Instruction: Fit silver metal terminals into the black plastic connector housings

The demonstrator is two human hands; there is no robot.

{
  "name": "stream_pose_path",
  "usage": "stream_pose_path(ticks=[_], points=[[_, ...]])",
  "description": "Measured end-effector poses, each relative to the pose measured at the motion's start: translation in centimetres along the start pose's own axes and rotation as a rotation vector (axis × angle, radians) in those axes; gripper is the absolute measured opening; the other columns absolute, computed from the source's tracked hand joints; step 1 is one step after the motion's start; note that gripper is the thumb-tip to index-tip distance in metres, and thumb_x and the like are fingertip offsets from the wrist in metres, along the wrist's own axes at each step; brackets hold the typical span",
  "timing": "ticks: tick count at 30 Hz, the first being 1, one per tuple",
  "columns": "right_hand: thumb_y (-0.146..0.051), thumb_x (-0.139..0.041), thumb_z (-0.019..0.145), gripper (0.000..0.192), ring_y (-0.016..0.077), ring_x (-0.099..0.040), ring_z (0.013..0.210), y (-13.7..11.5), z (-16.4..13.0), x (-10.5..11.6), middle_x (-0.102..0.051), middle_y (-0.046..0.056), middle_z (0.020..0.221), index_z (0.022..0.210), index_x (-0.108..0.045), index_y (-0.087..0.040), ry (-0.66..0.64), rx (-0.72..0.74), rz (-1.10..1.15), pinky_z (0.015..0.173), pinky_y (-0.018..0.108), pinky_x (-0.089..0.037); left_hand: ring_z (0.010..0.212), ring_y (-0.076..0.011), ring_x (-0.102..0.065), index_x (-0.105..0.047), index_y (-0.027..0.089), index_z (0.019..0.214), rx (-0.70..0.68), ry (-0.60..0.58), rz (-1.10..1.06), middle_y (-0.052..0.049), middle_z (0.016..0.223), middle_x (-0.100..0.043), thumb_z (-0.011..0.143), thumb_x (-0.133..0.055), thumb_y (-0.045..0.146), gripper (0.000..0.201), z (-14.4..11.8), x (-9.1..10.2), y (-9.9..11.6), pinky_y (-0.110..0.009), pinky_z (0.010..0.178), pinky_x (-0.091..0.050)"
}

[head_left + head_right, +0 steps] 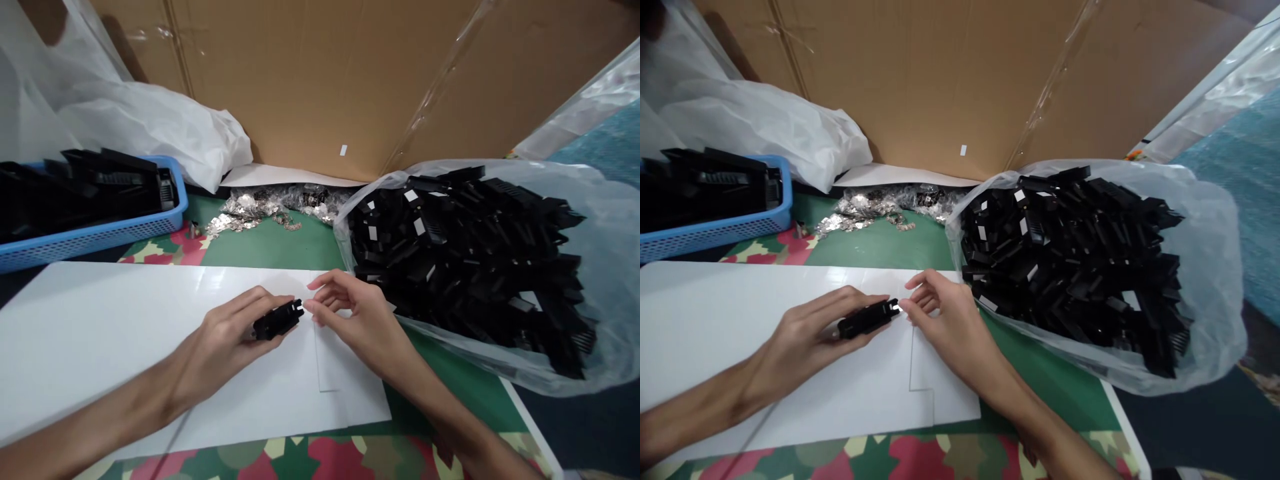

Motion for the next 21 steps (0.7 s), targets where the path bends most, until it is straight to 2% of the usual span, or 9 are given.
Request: stream_pose_path(ticks=[4, 8, 13, 17, 21], points=[[-0.031, -0.074, 0.091, 0.01, 0.0197, -0.07, 0.072, -0.7, -0.3, -0.2, -0.071, 0.001, 0.08, 0.097, -0.067, -0.026, 0.011, 0.037, -0.084, 0.068, 0.034, -0.056, 0.089, -0.0141, -0.07, -0.057, 0.032, 0.142, -0.027, 0.003, -0.016, -0.003, 0.11, -0.068, 0.099, -0.063, 0.016, 0.046, -0.7, -0.5, -0.2, -0.018, 0.064, -0.056], [-0.034, -0.075, 0.092, 0.01, 0.0186, -0.068, 0.071, -1.0, -0.3, -0.5, -0.072, 0.001, 0.079, 0.09, -0.069, -0.026, 0.021, 0.049, -0.049, 0.067, 0.033, -0.056, 0.09, -0.0158, -0.071, -0.056, 0.032, 0.144, -0.029, 0.035, -0.028, -0.005, 0.11, -0.069, 0.099, -0.061, 0.015, 0.049, -1.0, -0.4, -0.1, -0.017, 0.059, -0.056], [-0.041, -0.073, 0.094, 0.018, 0.0174, -0.069, 0.07, -0.1, -0.2, -0.8, -0.073, 0.002, 0.076, 0.091, -0.077, -0.023, -0.056, -0.022, 0.197, 0.07, 0.032, -0.059, 0.087, -0.0155, -0.069, -0.061, 0.027, 0.136, -0.107, 0.156, 0.046, -0.004, 0.101, -0.071, 0.097, -0.067, 0.014, 0.042, -0.6, 1.3, 1.5, -0.021, 0.07, -0.058], [-0.037, -0.083, 0.086, 0.019, 0.0154, -0.07, 0.071, 1.6, -0.2, -1.5, -0.075, 0.002, 0.082, 0.098, -0.079, -0.022, -0.153, -0.157, 0.41, 0.07, 0.029, -0.059, 0.085, -0.0141, -0.07, -0.058, 0.027, 0.137, -0.139, 0.145, 0.074, -0.002, 0.102, -0.072, 0.096, -0.069, 0.012, 0.045, -0.5, 1.6, 2.2, -0.022, 0.074, -0.057], [-0.033, -0.087, 0.081, 0.02, 0.0119, -0.067, 0.063, 3.0, -0.2, -2.7, -0.075, 0.001, 0.074, 0.096, -0.081, -0.02, -0.222, -0.26, 0.551, 0.067, 0.026, -0.057, 0.088, -0.0132, -0.071, -0.056, 0.027, 0.141, -0.19, 0.145, 0.087, -0.003, 0.106, -0.074, 0.095, -0.068, 0.009, 0.051, -1.1, 1.6, 2.7, -0.019, 0.073, -0.057]])
Point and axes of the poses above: each hand's wrist, its own z-axis towards the middle knuckle, its own x-axis out of the back of the hand, y = z × x, the point moved 10 cm from there along z, towards the middle knuckle
